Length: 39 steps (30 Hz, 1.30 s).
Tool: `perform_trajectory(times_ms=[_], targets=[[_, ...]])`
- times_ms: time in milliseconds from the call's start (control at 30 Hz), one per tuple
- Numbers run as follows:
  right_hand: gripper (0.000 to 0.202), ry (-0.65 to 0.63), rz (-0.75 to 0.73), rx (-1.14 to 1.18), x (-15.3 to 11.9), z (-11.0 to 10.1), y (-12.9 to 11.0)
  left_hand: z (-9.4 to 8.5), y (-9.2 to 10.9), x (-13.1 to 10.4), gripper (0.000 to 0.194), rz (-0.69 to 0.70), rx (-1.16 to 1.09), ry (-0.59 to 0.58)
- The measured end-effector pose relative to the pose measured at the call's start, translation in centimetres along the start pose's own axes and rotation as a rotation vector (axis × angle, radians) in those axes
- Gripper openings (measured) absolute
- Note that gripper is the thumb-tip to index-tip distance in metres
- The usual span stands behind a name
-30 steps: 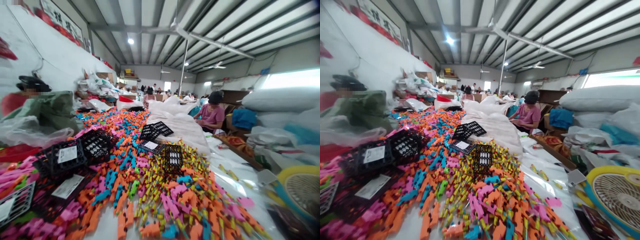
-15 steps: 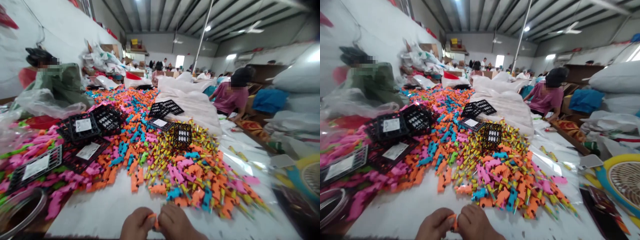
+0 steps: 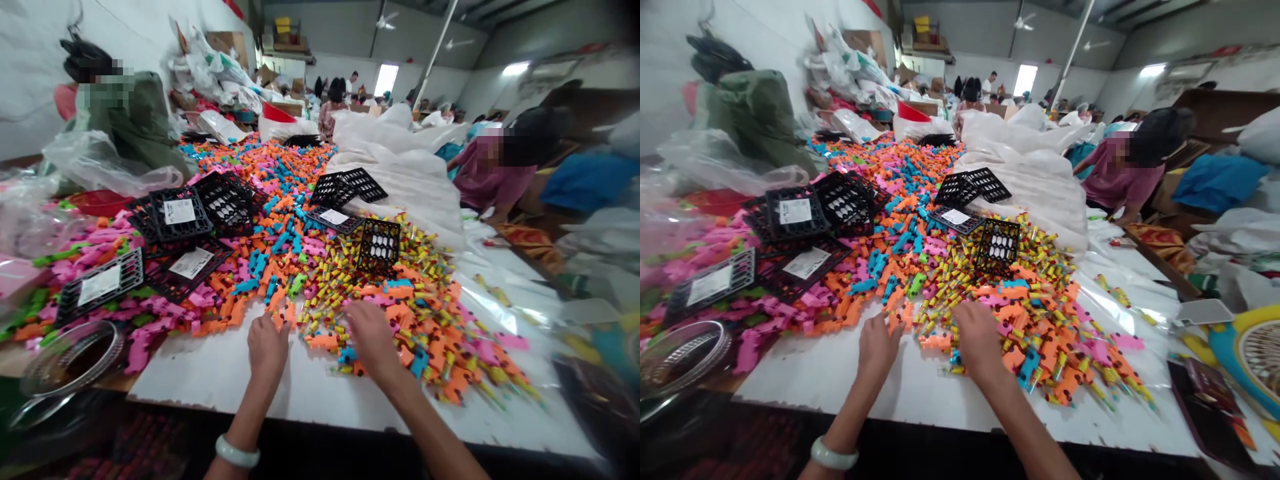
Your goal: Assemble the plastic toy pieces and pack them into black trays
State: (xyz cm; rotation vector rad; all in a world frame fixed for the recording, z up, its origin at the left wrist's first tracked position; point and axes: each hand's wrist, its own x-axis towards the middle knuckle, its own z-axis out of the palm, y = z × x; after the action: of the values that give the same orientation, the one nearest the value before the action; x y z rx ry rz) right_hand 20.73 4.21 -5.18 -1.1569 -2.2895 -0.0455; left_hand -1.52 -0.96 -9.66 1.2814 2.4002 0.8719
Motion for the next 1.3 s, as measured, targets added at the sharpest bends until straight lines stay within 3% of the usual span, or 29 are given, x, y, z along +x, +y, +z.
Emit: perform_trajectory(times_ms=[67,133,300,500,633,733,800,867,967,1067,1200,1300], targets=[[0.029,-0.324,0.011,0.05,2.1,2.9,-2.8,0.6,-0.1,0.3,0.044,-0.012,0.025,-0.012],[0.022,-0.477,0.13,0.003,4.3,5.5,-4.7,0.6,-0.4,0.1,0.047,-0.012,0.041,-0.04],[0.036,-0.5,0.325,-0.08,7.5,8.5,-5.7,-1.0,-1.9,-0.5,0.05,-0.037,0.008,-0.102],[0.027,-0.554,0.252,-0.047,7.2,8.7,-6.0,-1.8,-2.8,-1.3,0.035,-0.081,-0.194,-0.093],[0.021,-0.549,0.26,0.014,7.6,8.9,-5.6,-2.2,-2.7,-1.9,0.053,-0.134,-0.407,-0.097],[0.018,-0.492,0.275,0.082,7.5,8.2,-5.5,-2.9,-2.4,-2.1,0.063,-0.29,-0.807,-0.135],[0.02,-0.445,0.246,0.149,6.5,7.3,-5.9,-3.3,-2.0,-2.3,0.058,-0.462,-1.135,-0.175],[0.02,-0.39,0.194,0.337,4.7,6.5,-6.5,-3.5,-1.7,-2.5,0.045,-0.574,-1.303,-0.188],[0.017,-0.288,0.131,0.703,1.8,6.4,-7.2,-3.1,-1.0,-2.8,0.034,-0.608,-1.367,-0.158],[0.019,-0.199,0.159,0.851,0.5,7.7,-7.3,-2.4,-0.1,-3.0,0.032,-0.604,-1.409,-0.156],[0.031,-0.062,0.342,1.034,1.8,8.6,-7.4,-1.2,1.1,-3.6,0.04,-0.56,-1.412,-0.263],[0.036,-0.08,0.475,1.257,2.9,8.1,-8.3,0.2,1.2,-3.6,0.052,-0.427,-1.352,-0.318]])
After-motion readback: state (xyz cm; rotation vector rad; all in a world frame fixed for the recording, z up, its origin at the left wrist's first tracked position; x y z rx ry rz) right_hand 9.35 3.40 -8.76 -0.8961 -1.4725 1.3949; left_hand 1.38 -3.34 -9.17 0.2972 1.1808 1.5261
